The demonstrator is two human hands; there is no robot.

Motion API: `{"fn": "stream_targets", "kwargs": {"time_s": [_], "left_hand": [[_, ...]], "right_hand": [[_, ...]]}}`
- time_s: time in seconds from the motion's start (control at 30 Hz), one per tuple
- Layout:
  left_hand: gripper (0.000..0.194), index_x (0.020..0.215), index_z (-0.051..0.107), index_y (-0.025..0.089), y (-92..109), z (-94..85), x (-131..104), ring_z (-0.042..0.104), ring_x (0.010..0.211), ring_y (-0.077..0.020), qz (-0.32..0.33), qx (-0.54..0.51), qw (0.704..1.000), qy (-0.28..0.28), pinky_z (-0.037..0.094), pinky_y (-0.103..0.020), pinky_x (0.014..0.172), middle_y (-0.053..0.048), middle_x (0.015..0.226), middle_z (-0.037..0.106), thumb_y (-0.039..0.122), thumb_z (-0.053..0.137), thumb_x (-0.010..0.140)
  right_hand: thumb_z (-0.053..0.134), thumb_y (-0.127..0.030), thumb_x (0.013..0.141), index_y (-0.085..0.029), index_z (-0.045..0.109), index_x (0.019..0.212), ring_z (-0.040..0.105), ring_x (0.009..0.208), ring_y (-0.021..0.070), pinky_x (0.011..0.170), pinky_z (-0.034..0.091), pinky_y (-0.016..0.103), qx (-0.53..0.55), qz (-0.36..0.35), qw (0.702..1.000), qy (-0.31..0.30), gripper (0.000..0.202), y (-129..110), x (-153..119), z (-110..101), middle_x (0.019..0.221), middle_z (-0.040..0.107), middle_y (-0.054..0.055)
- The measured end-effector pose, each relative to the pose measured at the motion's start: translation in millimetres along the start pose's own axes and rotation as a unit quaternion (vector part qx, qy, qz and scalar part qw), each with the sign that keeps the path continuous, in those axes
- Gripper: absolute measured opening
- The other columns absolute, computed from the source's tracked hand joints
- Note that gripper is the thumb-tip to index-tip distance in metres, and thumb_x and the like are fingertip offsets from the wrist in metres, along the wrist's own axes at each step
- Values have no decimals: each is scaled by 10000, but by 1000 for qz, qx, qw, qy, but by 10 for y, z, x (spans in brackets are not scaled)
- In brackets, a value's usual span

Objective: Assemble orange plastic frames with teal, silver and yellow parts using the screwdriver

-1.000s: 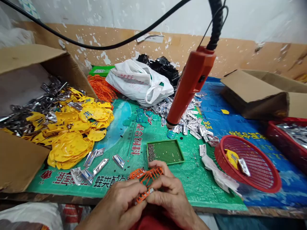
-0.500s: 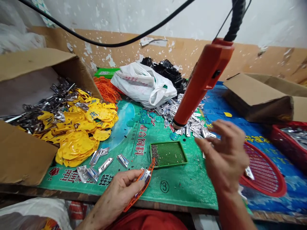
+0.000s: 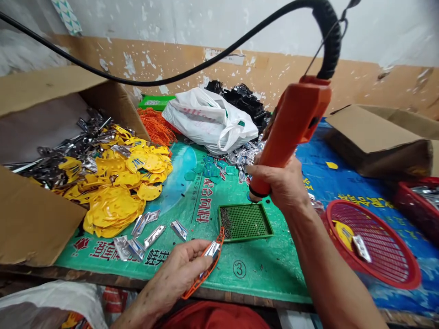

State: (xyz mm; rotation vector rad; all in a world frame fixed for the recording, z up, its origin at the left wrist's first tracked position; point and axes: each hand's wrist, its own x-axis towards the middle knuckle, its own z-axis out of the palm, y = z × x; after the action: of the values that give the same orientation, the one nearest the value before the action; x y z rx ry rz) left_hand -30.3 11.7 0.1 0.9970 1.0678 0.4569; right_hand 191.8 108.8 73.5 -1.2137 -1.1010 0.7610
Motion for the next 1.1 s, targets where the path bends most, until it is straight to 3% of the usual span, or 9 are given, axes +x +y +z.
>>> {"fn": "stream_targets", "kwargs": {"time_s": [0.2,0.43,0.77,1.1], "left_hand": [[326,953,726,160,-34,-9,19,573,746,-170,5,5,1000,19,417,-246,679,-35,833,685,437,638,805],[388,1070,720,178,-84,-55,28,553,748,-171,46,12,996,71,421,-250,680,-26,832,683,462,611,830],[270,984,775,241,-55,-28,65,559,817,-182,62,18,994,93,423,-245,728,-4,851,698,394,620,824],[282,947,782,214,-18,14,71,573,804,-200,64,25,990,121,432,-268,733,-16,841,705,391,625,794]], "right_hand": [[785,-213,491,-172,629,671,551,570,137,529,451,303,7,15,1000,1,241,175,-118,109,645,633,-18],[763,-206,506,-183,625,606,517,517,122,482,439,285,-2,8,999,51,171,401,-165,175,573,595,-38],[760,-225,534,-189,628,617,513,482,120,451,442,280,5,13,999,53,160,511,-188,173,550,585,-42],[753,-235,533,-188,635,593,508,483,116,469,442,284,-5,14,999,42,140,518,-191,167,532,578,-46]]}}
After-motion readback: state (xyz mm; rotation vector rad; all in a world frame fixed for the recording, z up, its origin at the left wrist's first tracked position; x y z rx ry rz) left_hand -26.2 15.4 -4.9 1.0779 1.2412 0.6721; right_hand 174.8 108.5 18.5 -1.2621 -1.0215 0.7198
